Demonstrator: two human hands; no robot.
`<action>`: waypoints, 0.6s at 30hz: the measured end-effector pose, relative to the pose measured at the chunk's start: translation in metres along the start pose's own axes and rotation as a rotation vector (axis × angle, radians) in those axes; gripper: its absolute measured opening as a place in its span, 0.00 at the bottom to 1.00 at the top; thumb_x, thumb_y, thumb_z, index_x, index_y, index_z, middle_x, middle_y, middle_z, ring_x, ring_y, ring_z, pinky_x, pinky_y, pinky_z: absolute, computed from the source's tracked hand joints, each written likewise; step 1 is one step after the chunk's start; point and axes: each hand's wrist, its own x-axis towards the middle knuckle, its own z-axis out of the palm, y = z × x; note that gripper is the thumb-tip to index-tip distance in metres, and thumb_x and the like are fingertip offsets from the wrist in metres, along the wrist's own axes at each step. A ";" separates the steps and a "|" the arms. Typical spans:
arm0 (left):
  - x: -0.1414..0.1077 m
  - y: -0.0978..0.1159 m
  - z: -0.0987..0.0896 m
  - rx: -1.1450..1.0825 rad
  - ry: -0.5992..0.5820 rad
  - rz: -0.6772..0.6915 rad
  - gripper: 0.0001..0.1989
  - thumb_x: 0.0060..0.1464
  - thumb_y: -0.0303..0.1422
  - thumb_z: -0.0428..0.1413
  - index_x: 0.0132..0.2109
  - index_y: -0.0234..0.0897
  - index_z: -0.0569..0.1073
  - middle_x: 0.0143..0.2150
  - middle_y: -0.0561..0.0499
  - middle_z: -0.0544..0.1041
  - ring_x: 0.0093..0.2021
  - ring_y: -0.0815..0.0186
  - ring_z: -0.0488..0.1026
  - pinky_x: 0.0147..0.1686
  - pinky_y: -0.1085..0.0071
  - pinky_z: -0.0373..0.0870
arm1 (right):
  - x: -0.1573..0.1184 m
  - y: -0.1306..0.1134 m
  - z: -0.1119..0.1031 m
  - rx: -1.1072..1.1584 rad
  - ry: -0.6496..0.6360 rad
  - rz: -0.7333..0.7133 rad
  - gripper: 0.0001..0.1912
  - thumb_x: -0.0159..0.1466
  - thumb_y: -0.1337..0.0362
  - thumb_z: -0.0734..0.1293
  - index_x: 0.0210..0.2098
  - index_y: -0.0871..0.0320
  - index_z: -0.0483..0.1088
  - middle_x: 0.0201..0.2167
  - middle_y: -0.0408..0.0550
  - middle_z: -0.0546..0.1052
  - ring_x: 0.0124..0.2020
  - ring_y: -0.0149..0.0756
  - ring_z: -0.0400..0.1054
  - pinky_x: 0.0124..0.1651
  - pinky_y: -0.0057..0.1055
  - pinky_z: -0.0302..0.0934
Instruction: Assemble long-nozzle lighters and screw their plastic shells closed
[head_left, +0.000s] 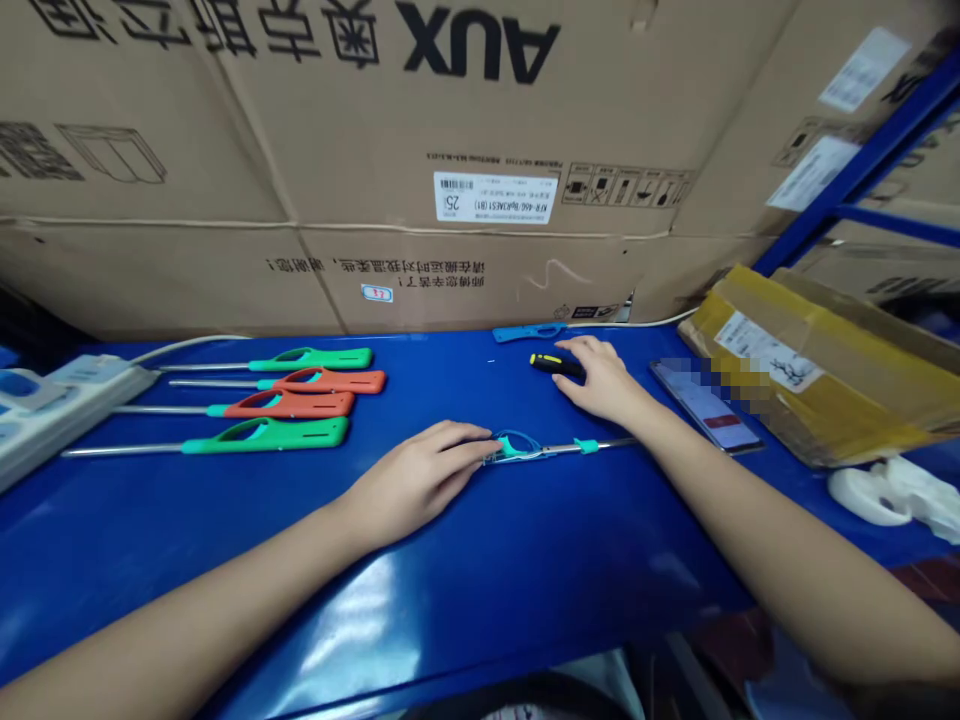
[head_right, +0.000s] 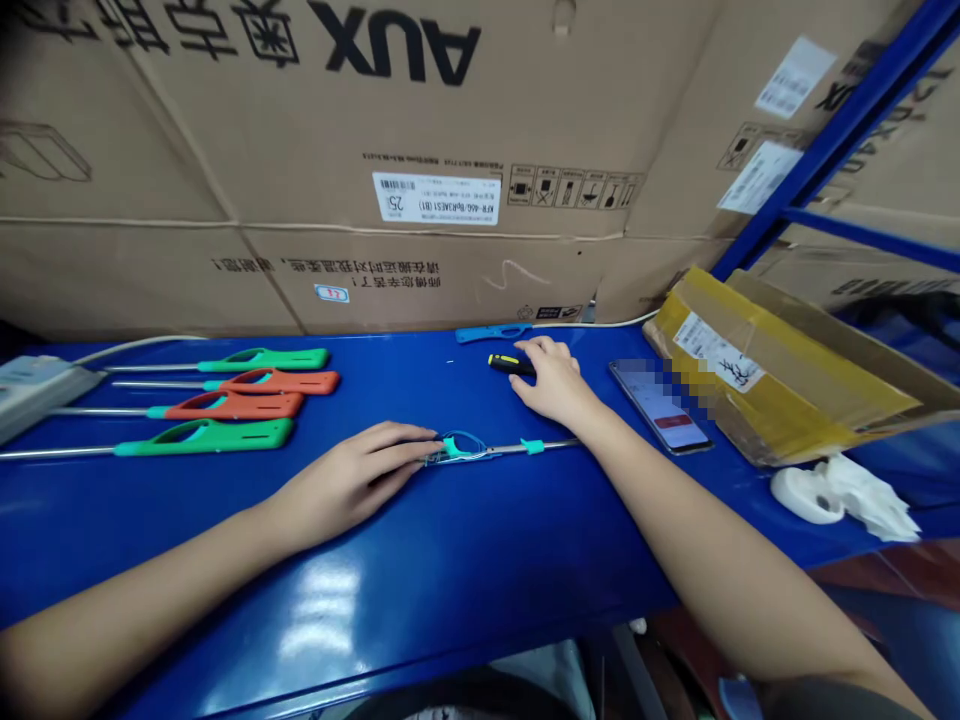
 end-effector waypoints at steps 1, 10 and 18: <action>0.000 0.001 0.000 -0.006 0.007 -0.008 0.18 0.69 0.28 0.48 0.63 0.40 0.70 0.60 0.44 0.74 0.59 0.61 0.72 0.58 0.63 0.71 | 0.000 0.001 0.002 -0.006 -0.009 -0.001 0.21 0.62 0.60 0.68 0.54 0.57 0.72 0.55 0.60 0.73 0.56 0.58 0.67 0.56 0.58 0.63; 0.002 0.001 -0.015 -0.033 0.160 -0.269 0.11 0.62 0.36 0.56 0.49 0.39 0.78 0.49 0.45 0.81 0.49 0.57 0.77 0.56 0.54 0.69 | 0.041 0.011 -0.002 -0.072 -0.043 -0.107 0.15 0.72 0.63 0.59 0.53 0.59 0.72 0.54 0.60 0.73 0.58 0.49 0.67 0.61 0.50 0.63; 0.003 -0.008 -0.014 -0.118 0.124 -0.306 0.10 0.60 0.37 0.57 0.44 0.39 0.81 0.40 0.47 0.81 0.40 0.61 0.76 0.43 0.64 0.70 | 0.090 0.022 -0.005 -0.140 -0.275 -0.240 0.18 0.70 0.57 0.66 0.56 0.57 0.69 0.56 0.53 0.73 0.51 0.41 0.72 0.52 0.45 0.71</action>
